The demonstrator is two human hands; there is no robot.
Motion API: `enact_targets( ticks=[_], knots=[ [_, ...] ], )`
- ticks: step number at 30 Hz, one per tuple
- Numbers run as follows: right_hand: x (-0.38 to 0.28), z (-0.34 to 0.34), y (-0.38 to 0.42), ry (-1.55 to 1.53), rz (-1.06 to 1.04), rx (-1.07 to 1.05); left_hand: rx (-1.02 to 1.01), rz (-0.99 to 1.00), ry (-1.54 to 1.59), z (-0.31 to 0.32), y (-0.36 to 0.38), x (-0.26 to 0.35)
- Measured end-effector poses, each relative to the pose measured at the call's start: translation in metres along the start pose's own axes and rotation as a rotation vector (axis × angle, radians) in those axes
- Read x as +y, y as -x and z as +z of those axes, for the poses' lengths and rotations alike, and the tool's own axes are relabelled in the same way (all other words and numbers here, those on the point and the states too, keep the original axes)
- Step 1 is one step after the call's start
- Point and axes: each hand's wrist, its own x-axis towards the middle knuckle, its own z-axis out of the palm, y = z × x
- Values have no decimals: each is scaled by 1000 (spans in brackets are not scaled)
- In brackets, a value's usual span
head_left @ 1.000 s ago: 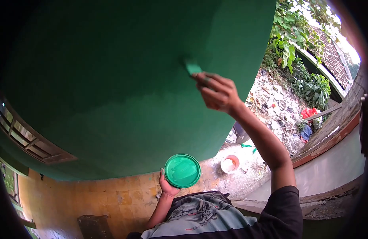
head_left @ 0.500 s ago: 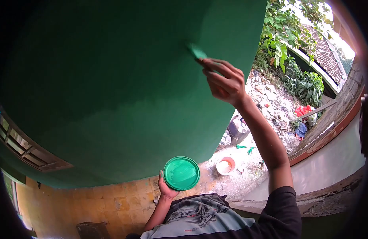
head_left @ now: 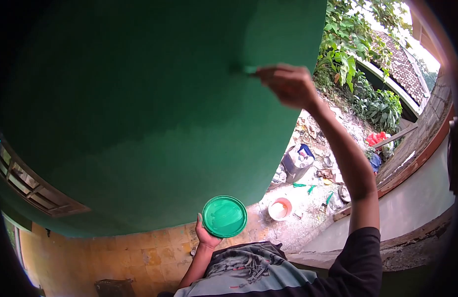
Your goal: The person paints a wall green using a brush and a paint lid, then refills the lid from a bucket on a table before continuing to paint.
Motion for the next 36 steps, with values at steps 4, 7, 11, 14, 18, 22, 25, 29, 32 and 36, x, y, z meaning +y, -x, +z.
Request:
enact_targets(
  ticks=[4,7,11,14,18,22,25,29,32,36],
  knots=[
    [-3,-37,-45,253,-168,289,-11,-7,12,2,1,-2],
    [-5,-6,-21,245,19,362,-7,33,-29,2,0,-1],
    [-25,55,50,-77,80,85,-21,26,-31,5,-1,-2],
    [-33,45,56,-259,282,-278,-32,31,-33,3,-2,-4],
    [23,3,-6,-14,-75,-54,-4,16,-22,7,-2,-2],
    [19,-63,-79,430,-356,64,-15,46,-37,1,-1,-7],
    [16,-62,-86,622,-414,224,0,25,-13,-1,-1,-4],
    [19,7,-9,415,-360,-55,-1,45,-17,1,0,-9],
    [-1,30,34,81,-207,-312,-8,56,-6,1,-1,-11],
    [-1,17,14,117,-278,-299,9,49,-6,1,0,-10]
  ],
)
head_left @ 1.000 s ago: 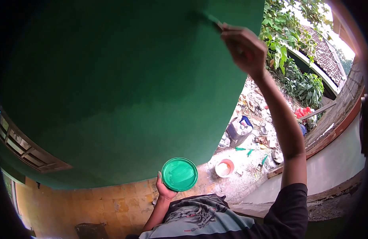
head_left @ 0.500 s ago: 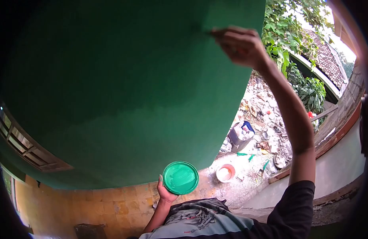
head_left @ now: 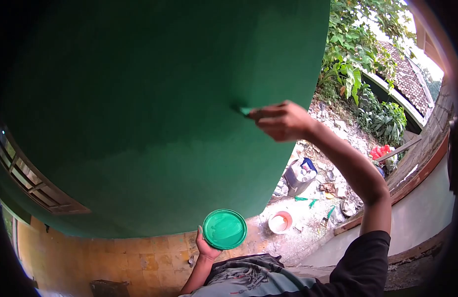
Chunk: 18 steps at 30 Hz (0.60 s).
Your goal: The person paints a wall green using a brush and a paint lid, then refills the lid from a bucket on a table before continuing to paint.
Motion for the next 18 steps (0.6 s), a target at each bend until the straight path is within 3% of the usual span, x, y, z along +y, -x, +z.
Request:
enact_targets(
  ticks=[4,6,8,11,15,18],
  knots=[
    [54,-76,-43,519,-167,77,16,-19,27,1,0,-3],
    [80,-102,-59,447,-140,279,14,-2,9,3,-1,-5],
    [85,-124,-75,583,-159,390,11,13,-9,4,-3,-7],
    [78,-98,-70,652,-165,273,8,16,10,2,-2,-10],
    [21,-15,-41,223,-137,172,6,63,15,9,-4,-14],
    [5,14,-23,-240,40,-22,-25,37,66,8,3,-20]
  ],
)
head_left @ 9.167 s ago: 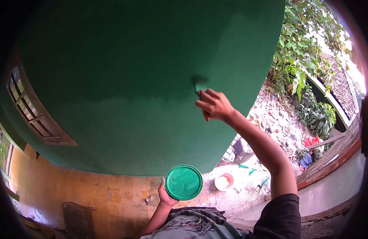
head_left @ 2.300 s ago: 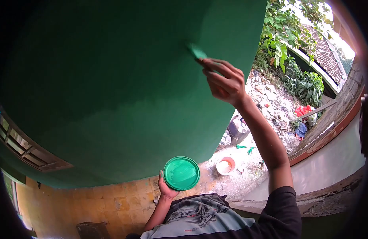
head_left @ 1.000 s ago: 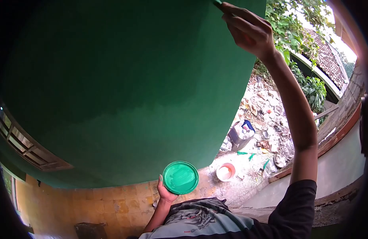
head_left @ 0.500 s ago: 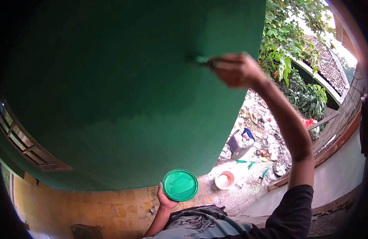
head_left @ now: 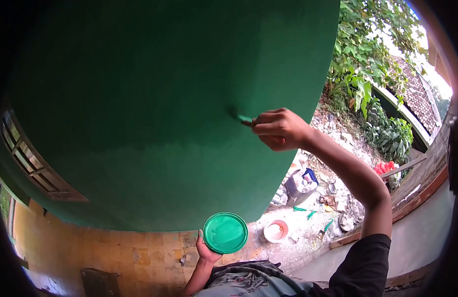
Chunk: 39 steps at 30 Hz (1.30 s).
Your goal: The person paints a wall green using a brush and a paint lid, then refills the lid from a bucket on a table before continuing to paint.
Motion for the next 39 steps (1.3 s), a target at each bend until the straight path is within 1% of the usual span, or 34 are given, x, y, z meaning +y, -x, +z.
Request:
enact_targets(
  ticks=[2,4,6,8,9,11,12,14,15,17,18,19,21,22,23,24,25,26,27,28,30,31,33,34,36,37,38,39],
  knots=[
    [1,-8,-5,-101,83,-56,-27,-4,25,0,-8,-4],
    [27,-33,-33,199,-122,145,21,49,-6,-5,-8,-7],
    [51,-78,-61,188,-105,251,15,52,-16,-5,-7,-7],
    [57,-116,-84,422,-167,331,8,51,-26,-2,-8,-6],
    [62,-125,-92,422,-168,329,11,32,-17,-1,-7,-5],
    [68,-137,-105,681,-381,515,6,14,-10,-1,-10,-6],
    [63,-129,-101,685,-383,517,8,20,-11,-4,-10,-8],
    [45,-88,-76,746,-157,295,9,31,-12,-4,-12,-10],
    [42,-63,-65,680,-247,260,-5,18,-5,-3,-12,-10],
    [24,-23,-46,486,-268,135,-23,6,4,0,-12,-11],
    [13,-14,-42,357,-202,47,-19,2,-4,2,-13,-10],
    [11,-13,-40,352,-200,47,-8,-5,-12,2,-10,-10],
    [7,-21,-28,109,-56,-184,-3,6,-35,3,-10,-22],
    [13,-34,-33,172,-52,-134,-1,17,-54,4,-12,-22],
    [27,-49,-43,266,-133,-30,-5,22,-55,4,-13,-21],
    [43,-68,-50,247,-116,116,-12,16,-29,3,-13,-24],
    [42,-99,-64,283,-64,144,-16,10,-3,2,-12,-25],
    [49,-124,-77,456,-147,201,-18,18,-3,2,-13,-25],
    [51,-146,-90,600,-275,292,-15,20,-14,3,-14,-26],
    [55,-159,-102,687,-295,391,-9,20,-23,3,-13,-28],
    [46,-168,-118,668,-250,438,3,7,-22,3,-12,-29],
    [46,-155,-120,667,-253,441,10,-8,-26,2,-12,-27],
    [44,-104,-111,669,-313,214,19,-1,-23,-5,-13,-27],
    [35,-78,-101,614,-342,101,24,1,-15,-7,-15,-28],
    [13,-29,-80,481,-323,-58,0,6,-14,-3,-14,-28],
    [6,-18,-76,403,-279,-100,-21,14,-15,-1,-14,-28],
    [7,-18,-74,399,-284,-101,-18,19,-10,2,-13,-30],
    [6,-21,-73,311,-205,-176,18,25,-30,4,-11,-30]
  ],
)
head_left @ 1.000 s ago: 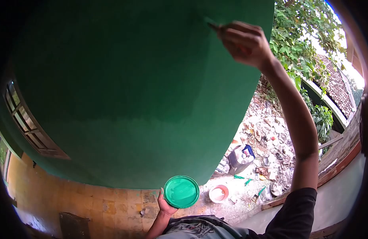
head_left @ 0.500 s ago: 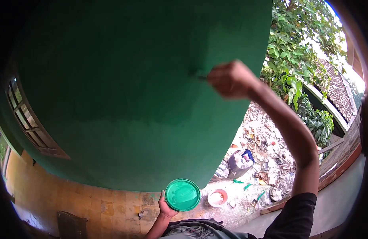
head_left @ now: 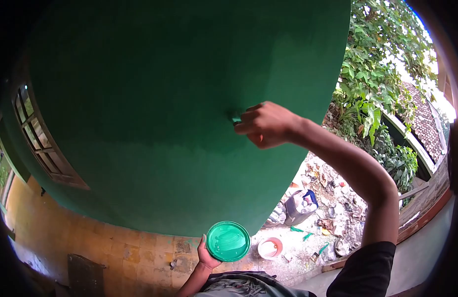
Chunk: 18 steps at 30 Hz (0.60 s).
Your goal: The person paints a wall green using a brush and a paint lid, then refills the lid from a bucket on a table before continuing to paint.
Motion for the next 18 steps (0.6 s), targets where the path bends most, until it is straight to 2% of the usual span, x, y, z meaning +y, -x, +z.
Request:
enact_targets(
  ticks=[1,2,3,4,5,6,9,10,12,14,16,17,18],
  knots=[
    [0,-7,0,-99,60,-74,34,5,-23,0,2,2],
    [11,-21,0,-110,115,12,30,12,-25,-2,3,3],
    [30,-38,-2,78,26,134,-11,14,2,-5,1,3],
    [56,-49,-5,53,5,382,-48,17,33,-7,0,0],
    [69,-75,-11,144,31,413,-48,23,41,-8,1,-2],
    [73,-100,-13,117,128,358,-41,13,39,-9,2,-2],
    [78,-105,-20,465,12,449,-36,9,35,-6,3,1],
    [72,-96,-21,465,0,448,-30,6,35,-6,3,0],
    [50,-55,-19,354,50,429,-38,5,40,-9,2,-3],
    [30,-7,-18,248,-142,259,-42,6,39,-10,4,2],
    [3,4,-28,166,-102,47,-27,16,29,-6,8,3],
    [4,2,-36,164,-109,46,-27,20,35,-8,7,3],
    [6,-6,-44,-119,36,-62,-36,11,52,-13,6,3]
  ],
)
